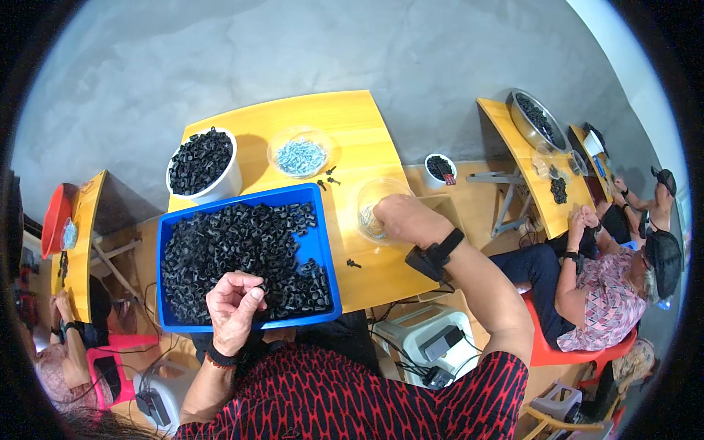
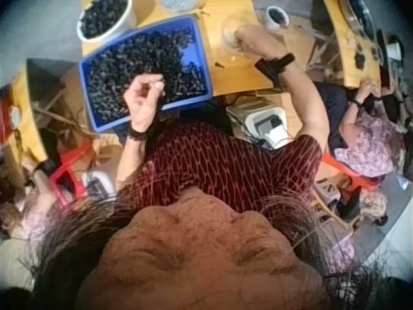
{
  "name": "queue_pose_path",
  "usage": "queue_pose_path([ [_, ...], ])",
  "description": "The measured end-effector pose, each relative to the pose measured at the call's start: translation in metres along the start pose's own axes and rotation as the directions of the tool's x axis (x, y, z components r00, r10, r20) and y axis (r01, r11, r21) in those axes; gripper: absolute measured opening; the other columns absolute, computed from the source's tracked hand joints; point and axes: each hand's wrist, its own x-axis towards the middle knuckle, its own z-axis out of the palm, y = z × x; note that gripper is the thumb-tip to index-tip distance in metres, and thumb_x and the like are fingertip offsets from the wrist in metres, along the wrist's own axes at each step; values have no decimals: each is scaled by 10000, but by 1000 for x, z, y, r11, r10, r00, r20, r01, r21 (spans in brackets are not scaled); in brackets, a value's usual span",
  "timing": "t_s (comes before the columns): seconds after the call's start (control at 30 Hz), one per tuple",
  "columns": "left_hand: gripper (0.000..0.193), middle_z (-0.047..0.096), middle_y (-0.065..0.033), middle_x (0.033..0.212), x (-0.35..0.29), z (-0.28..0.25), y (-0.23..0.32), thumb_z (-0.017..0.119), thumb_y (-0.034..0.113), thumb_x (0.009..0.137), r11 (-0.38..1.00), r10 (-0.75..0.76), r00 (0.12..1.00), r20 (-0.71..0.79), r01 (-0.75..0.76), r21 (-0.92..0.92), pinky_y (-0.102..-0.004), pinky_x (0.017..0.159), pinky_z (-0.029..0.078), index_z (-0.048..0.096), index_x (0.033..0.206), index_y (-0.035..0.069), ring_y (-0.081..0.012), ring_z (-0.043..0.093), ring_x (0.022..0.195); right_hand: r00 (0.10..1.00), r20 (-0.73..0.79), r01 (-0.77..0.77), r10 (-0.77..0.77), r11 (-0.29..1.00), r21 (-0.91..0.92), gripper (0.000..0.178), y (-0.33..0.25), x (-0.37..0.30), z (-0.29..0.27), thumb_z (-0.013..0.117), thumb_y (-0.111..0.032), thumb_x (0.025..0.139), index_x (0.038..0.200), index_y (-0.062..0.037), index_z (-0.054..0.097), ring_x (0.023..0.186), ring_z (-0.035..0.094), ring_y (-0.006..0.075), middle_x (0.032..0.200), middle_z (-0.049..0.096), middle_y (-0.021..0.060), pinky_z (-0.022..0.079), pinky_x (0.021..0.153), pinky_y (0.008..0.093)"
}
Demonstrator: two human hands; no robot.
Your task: Assembling small black rubber or plastic components by hand.
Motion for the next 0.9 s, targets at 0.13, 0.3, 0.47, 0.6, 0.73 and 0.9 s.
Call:
queue_pose_path([
  [0.13,128,641,-52,888,-1,-2,0,696,58,909,1000,14,1000,-16,-14,-14,-236,615,526,644,1007,-8,-100,616,668,982,-182,65,-51,995,73,85,3,-4,-7,643,-51,769,837,-1,635,785,636,380,844,655,193,513,732,421],
  [0.3,124,665,-58,868,-2,-4,-2,676,35,920,994,-19,1000,4,19,-105,-240,645,539,625,1020,-19,-107,639,697,980,-190,13,62,929,369,80,-40,-11,-44,663,-55,822,861,-8,611,706,630,246,788,637,129,508,679,334],
  [0.47,121,672,-79,906,-3,-5,-6,661,-14,918,977,-14,999,29,19,-212,-261,674,561,618,1031,-25,-123,659,722,960,-254,102,118,695,712,58,-89,-12,-38,667,3,863,892,-2,617,729,613,90,763,639,45,517,667,264],
  [0.6,116,671,-72,887,-2,-4,-6,657,-20,920,967,-27,999,31,34,-251,-252,670,555,619,1030,-20,-119,657,707,950,-299,165,96,657,736,107,-118,-9,-29,706,8,851,919,-20,628,740,632,102,807,661,35,527,680,263],
  [0.73,170,667,-59,865,-2,-2,-1,657,3,931,973,-20,1000,3,20,-232,-243,655,549,627,1094,-29,-107,647,697,963,-267,181,46,624,760,114,-141,-5,-30,716,12,860,928,-30,634,780,604,71,859,640,13,514,719,241],
  [0.9,154,674,-57,861,-2,-6,-6,647,7,940,981,-13,1000,22,17,-196,-224,635,539,646,1090,-26,-94,641,685,965,-262,210,-4,607,766,131,-162,-2,-31,709,20,851,937,-22,618,773,635,108,854,649,43,522,681,267],
])
